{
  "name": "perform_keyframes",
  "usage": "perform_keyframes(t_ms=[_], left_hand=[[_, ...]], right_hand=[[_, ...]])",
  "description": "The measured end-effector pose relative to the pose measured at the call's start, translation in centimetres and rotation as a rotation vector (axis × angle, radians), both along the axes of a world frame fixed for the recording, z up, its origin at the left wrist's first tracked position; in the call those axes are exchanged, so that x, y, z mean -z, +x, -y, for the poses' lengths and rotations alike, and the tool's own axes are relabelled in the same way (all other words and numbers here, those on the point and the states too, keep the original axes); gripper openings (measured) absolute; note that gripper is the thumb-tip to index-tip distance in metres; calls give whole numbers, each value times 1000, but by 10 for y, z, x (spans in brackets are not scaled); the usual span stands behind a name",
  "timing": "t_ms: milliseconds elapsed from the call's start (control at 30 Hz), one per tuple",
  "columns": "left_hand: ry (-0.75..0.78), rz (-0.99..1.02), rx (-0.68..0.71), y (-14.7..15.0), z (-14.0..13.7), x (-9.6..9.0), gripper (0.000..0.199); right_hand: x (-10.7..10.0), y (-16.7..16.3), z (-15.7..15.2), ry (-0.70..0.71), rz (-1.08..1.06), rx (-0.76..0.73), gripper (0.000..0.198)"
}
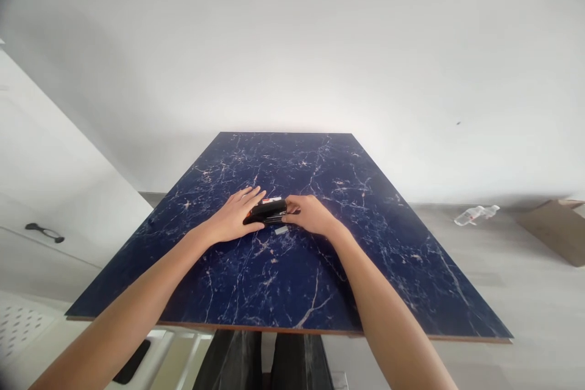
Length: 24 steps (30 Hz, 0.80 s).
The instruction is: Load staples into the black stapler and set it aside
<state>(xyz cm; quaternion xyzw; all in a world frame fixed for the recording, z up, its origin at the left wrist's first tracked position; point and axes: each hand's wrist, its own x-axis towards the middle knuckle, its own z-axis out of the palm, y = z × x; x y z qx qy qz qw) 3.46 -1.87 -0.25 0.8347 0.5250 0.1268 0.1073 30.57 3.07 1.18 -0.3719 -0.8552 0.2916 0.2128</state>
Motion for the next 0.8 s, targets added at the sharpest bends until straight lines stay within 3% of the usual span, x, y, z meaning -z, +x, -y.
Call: perform_keyframes(t_ms=[233,367,467,600,800], left_hand=[[16,35,-2,3,-2,-2,76],[105,74,26,5,-3,-3,63],[125,109,29,5,-4,-2,54],[136,150,40,5,-5,0,51],[58,137,33,3,-5,-3,54]], right_hand=[[-8,43,-15,-42,122,91,23],[-21,50,-8,71,138,159,17],[-23,31,8,129,137,53,16],[-9,-2,25,95,181,-147,17],[-6,-1,26,160,236,-174,20]])
